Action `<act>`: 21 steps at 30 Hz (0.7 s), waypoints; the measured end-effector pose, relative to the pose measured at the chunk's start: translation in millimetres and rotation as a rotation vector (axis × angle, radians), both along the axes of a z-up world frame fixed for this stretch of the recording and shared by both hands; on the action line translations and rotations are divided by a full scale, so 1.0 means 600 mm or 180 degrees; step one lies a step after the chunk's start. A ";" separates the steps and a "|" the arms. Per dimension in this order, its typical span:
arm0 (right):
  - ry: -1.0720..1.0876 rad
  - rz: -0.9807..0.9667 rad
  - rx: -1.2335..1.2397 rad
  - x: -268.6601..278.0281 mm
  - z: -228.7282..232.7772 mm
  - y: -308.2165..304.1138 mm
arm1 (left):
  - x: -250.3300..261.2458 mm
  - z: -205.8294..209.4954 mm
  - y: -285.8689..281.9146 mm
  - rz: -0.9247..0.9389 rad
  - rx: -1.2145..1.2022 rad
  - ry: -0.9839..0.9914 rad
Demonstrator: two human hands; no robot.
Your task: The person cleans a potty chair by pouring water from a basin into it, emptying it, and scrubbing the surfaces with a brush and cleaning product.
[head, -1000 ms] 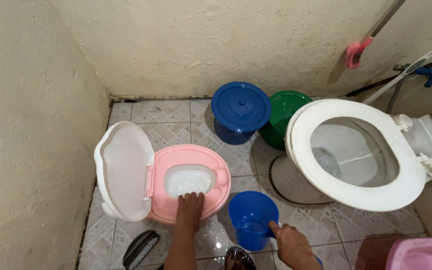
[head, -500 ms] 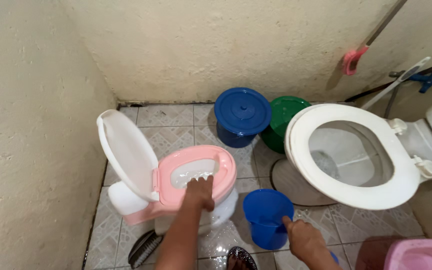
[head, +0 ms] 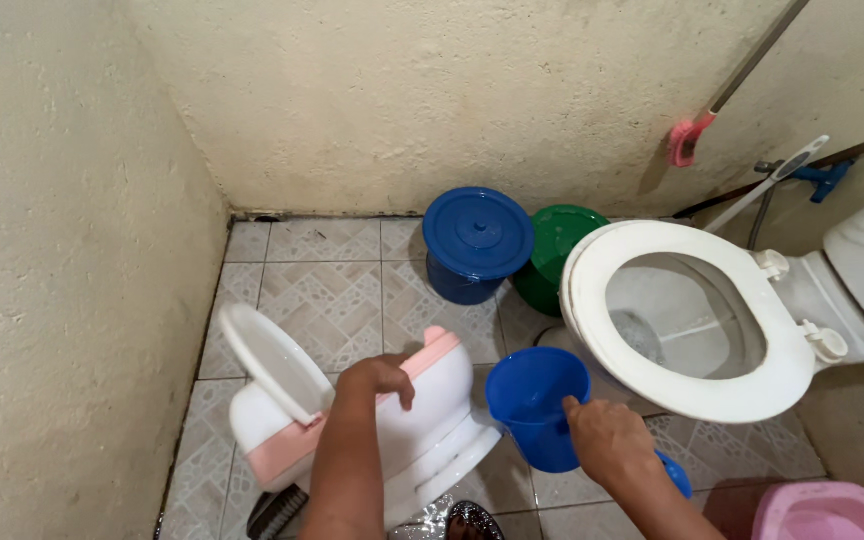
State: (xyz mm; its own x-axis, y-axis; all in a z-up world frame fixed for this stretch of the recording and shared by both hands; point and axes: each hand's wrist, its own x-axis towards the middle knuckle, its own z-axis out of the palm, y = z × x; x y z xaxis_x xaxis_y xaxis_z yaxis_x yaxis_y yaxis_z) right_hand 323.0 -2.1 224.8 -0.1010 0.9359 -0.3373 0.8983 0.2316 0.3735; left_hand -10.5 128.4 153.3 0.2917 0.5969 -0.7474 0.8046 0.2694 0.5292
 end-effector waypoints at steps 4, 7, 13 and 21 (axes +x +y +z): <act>0.0067 -0.0085 -0.0147 -0.020 0.006 0.021 | -0.006 -0.038 0.008 0.0186 0.0547 -0.0295; -0.0114 -0.0060 -0.0232 -0.019 0.010 0.014 | 0.010 -0.085 0.016 0.0231 0.1143 0.0130; -0.0110 -0.0035 -0.0254 -0.032 0.028 0.014 | 0.012 -0.072 -0.025 0.0154 0.1723 0.0956; 0.0175 -0.0102 -0.0092 -0.037 0.057 -0.016 | 0.026 -0.065 -0.124 0.0244 0.1766 0.1267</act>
